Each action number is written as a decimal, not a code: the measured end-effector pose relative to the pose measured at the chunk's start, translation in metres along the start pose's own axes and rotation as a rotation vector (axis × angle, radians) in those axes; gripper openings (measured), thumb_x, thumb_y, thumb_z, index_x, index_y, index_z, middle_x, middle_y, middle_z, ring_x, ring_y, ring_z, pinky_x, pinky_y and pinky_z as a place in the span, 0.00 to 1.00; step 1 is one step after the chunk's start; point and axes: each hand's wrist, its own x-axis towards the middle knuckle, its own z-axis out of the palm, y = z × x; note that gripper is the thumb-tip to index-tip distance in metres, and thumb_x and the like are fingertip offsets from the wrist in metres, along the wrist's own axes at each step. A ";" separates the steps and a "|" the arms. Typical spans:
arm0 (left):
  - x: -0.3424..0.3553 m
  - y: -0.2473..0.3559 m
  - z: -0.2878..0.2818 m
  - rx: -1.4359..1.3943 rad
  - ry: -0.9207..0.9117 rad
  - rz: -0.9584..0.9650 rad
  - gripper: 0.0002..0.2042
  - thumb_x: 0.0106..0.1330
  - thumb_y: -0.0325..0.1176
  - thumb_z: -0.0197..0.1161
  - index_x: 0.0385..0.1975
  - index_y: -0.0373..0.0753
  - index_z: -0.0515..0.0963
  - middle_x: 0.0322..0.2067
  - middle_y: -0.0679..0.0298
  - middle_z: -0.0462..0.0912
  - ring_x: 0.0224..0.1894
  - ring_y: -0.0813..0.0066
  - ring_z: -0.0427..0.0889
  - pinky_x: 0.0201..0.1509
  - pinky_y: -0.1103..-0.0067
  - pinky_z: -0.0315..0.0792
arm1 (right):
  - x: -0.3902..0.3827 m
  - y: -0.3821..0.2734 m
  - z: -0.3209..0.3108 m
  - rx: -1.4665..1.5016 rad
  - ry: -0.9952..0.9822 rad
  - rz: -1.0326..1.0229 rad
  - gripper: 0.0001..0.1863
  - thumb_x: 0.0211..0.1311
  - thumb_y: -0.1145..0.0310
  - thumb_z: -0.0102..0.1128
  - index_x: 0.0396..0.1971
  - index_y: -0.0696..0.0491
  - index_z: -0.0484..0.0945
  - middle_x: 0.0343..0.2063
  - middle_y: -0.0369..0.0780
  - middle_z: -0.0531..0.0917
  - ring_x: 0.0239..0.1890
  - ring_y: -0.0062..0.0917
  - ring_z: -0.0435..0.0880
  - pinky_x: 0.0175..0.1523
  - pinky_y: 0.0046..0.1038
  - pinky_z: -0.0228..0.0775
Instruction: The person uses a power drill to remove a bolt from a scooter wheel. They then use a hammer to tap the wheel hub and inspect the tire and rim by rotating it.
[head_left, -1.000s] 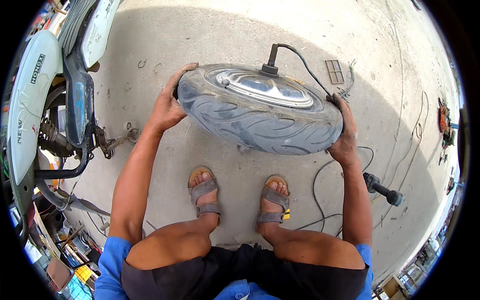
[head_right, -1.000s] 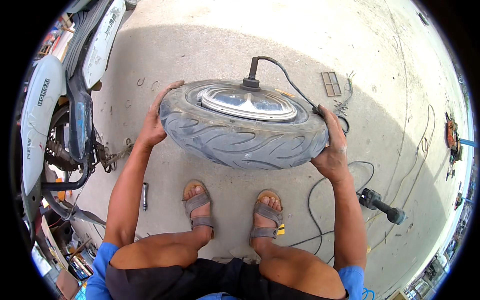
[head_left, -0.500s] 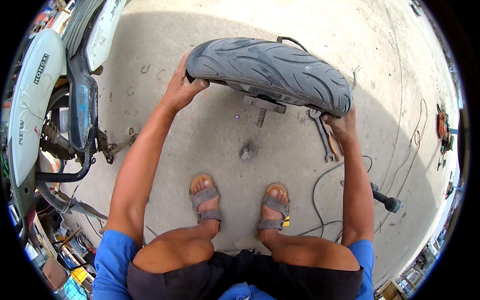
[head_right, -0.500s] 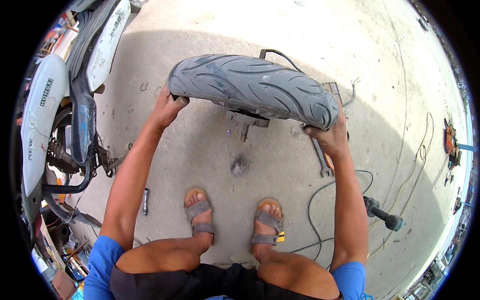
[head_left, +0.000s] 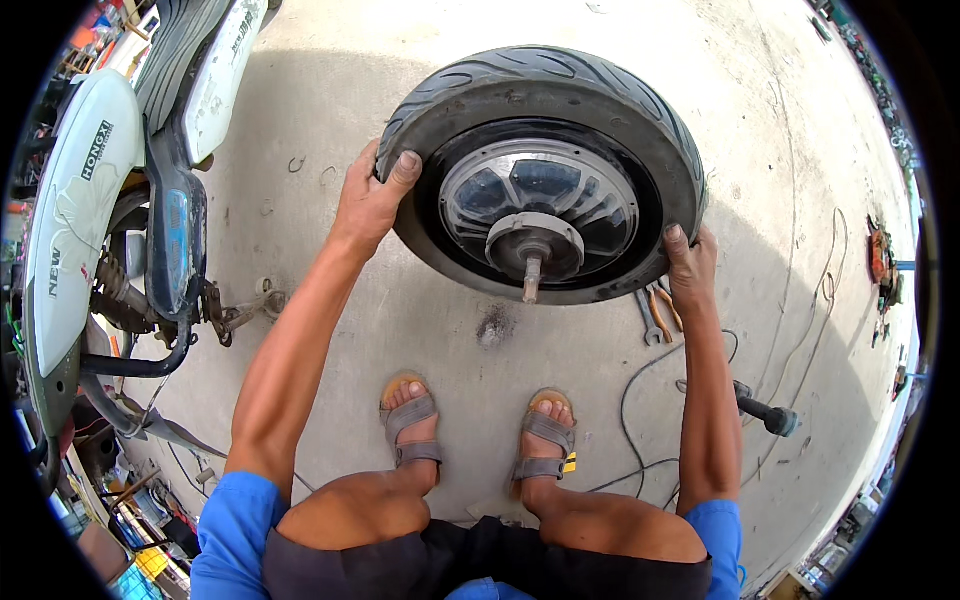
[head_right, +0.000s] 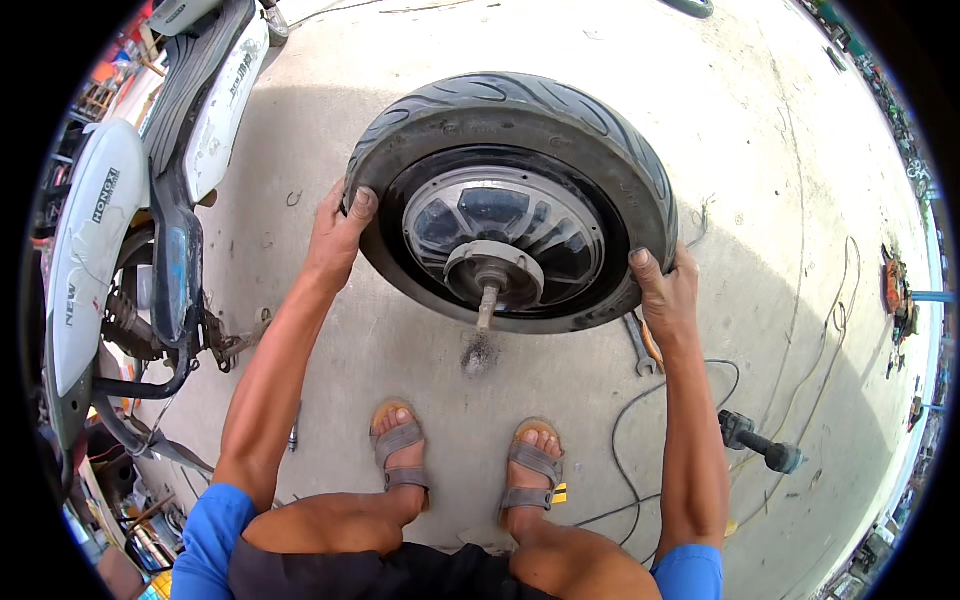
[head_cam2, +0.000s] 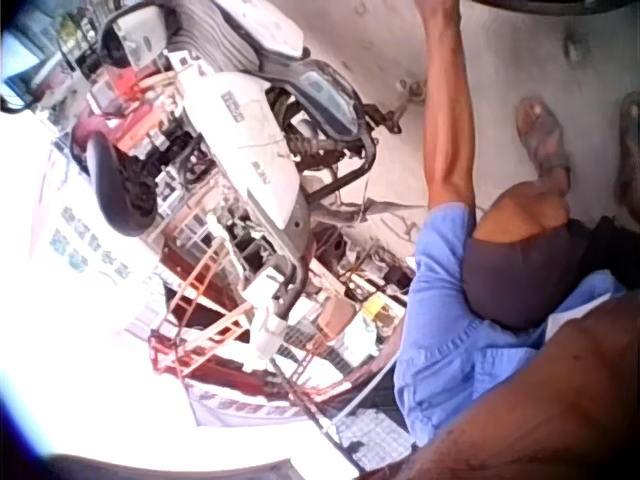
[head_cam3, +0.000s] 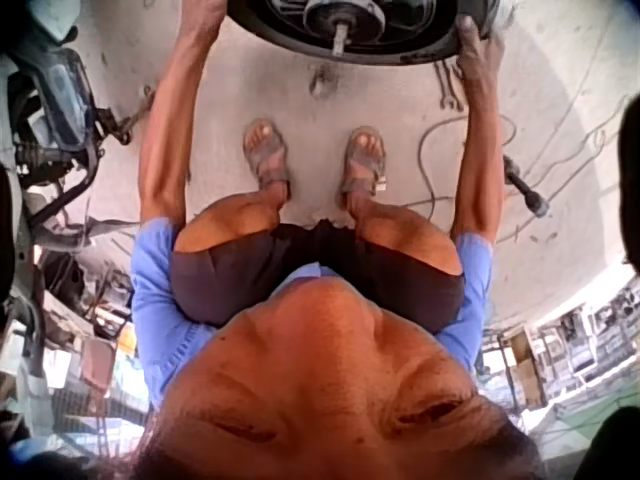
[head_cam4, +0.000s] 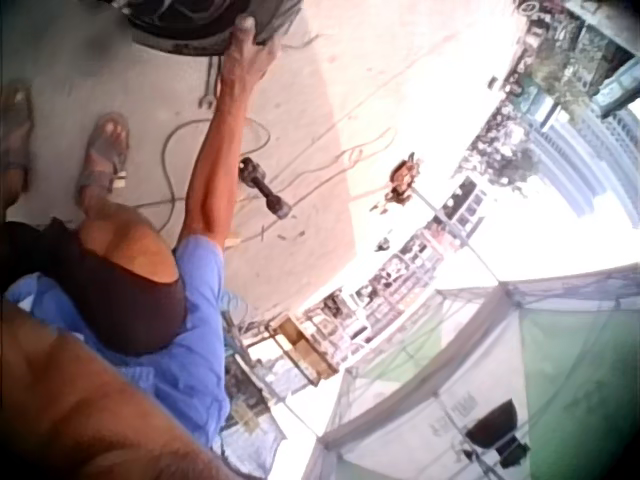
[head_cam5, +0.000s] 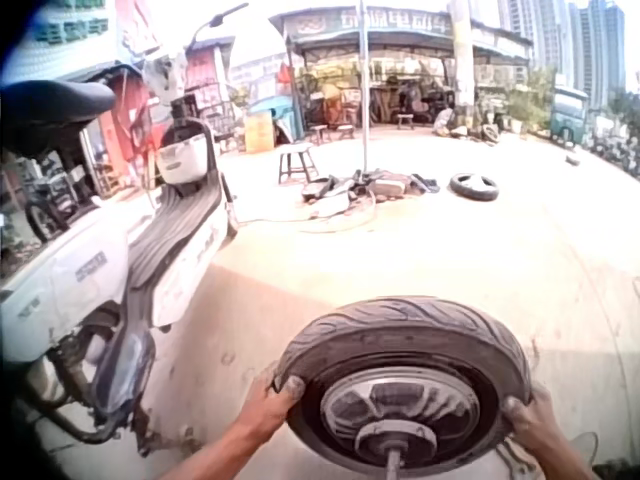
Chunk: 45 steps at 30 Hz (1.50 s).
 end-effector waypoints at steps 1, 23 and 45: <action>-0.012 -0.003 0.000 -0.012 0.025 -0.076 0.40 0.63 0.66 0.68 0.55 0.28 0.77 0.45 0.57 0.83 0.50 0.70 0.79 0.58 0.74 0.72 | -0.015 -0.009 0.011 0.046 0.000 -0.033 0.40 0.63 0.34 0.66 0.48 0.63 0.80 0.39 0.39 0.84 0.42 0.22 0.79 0.51 0.26 0.72; -0.140 -0.112 0.000 -0.075 0.127 -0.706 0.44 0.62 0.63 0.71 0.56 0.19 0.75 0.46 0.43 0.85 0.47 0.60 0.86 0.52 0.70 0.80 | -0.067 0.110 0.070 -0.223 -0.159 0.401 0.48 0.62 0.28 0.58 0.48 0.69 0.82 0.39 0.57 0.87 0.45 0.41 0.87 0.54 0.39 0.74; -0.147 -0.089 0.003 -0.167 0.159 -0.650 0.37 0.65 0.58 0.69 0.54 0.21 0.77 0.43 0.48 0.86 0.41 0.66 0.87 0.45 0.73 0.81 | -0.082 0.082 0.063 -0.140 -0.097 0.306 0.39 0.63 0.40 0.67 0.46 0.70 0.82 0.36 0.52 0.89 0.39 0.33 0.89 0.48 0.37 0.78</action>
